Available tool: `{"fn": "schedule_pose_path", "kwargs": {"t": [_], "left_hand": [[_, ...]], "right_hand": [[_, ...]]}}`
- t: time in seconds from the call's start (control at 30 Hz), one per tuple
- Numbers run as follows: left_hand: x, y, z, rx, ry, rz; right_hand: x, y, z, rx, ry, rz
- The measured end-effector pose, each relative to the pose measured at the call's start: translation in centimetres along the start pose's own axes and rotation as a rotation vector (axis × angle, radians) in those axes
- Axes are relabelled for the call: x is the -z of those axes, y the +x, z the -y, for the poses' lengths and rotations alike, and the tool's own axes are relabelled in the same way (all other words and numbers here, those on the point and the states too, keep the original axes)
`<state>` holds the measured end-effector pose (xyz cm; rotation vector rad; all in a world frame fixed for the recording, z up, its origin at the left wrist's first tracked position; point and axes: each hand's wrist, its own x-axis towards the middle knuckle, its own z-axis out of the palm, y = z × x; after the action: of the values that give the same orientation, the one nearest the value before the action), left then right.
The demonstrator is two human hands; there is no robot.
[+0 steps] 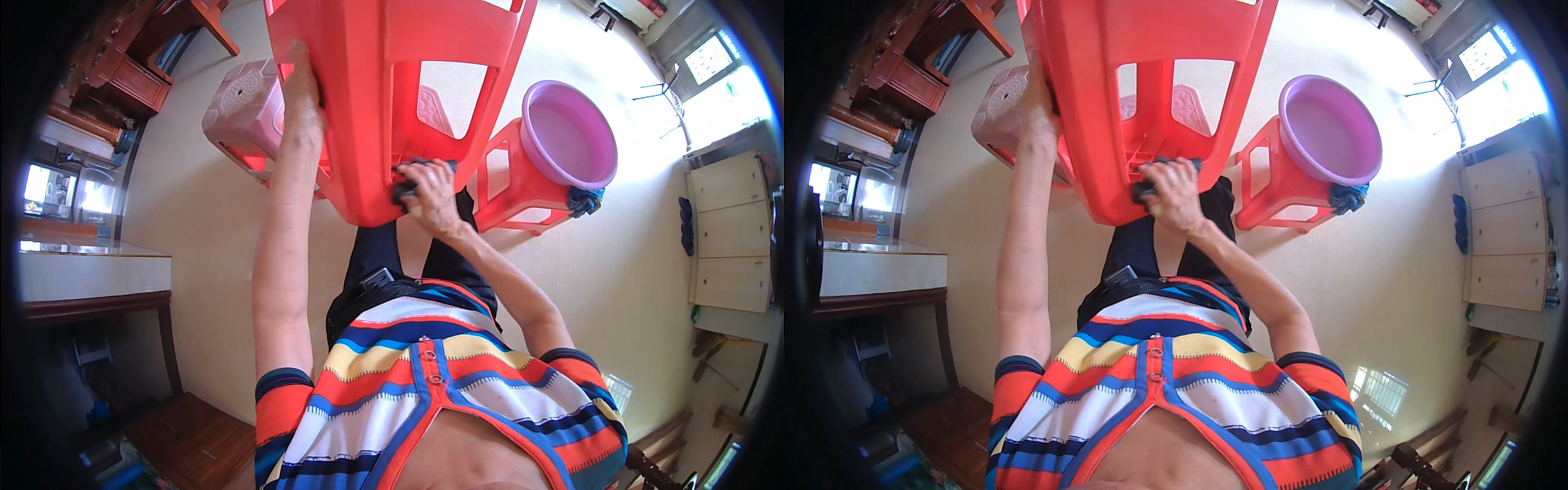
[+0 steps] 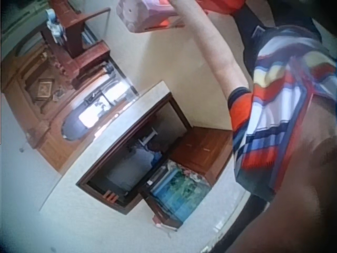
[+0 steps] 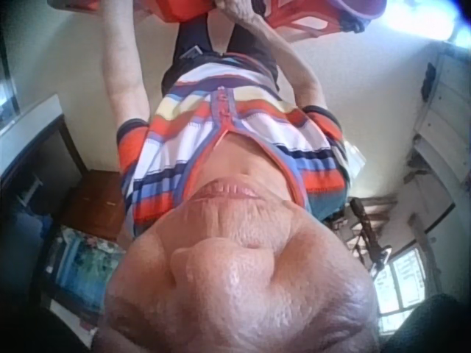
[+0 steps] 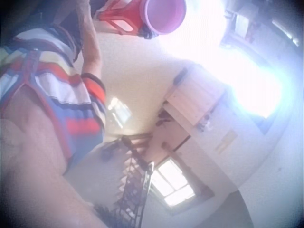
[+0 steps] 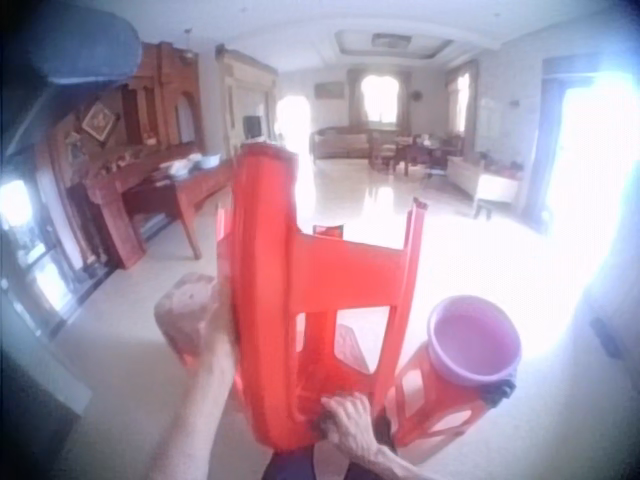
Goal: The person cleans plastic stools by wiping them with a damp cloth, dipping the cloth in a basin of water several times to rinse it and then continuing to wipe different parts of the stools.
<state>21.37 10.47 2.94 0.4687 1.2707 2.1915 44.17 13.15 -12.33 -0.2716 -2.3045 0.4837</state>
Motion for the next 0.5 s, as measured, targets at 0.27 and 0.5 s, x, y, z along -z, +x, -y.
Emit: {"fn": "schedule_pose_path", "kwargs": {"t": [0.27,0.5], "left_hand": [[-2.4,-2.6,0.6,0.019,0.0,-0.025],[-4.9,-6.0,4.8,-0.017,0.211,-0.174]], "right_hand": [[-0.1,-0.1,0.9,0.004,0.006,-0.036],[-0.7,-1.9,-3.8,-0.019,-0.127,0.08]]}}
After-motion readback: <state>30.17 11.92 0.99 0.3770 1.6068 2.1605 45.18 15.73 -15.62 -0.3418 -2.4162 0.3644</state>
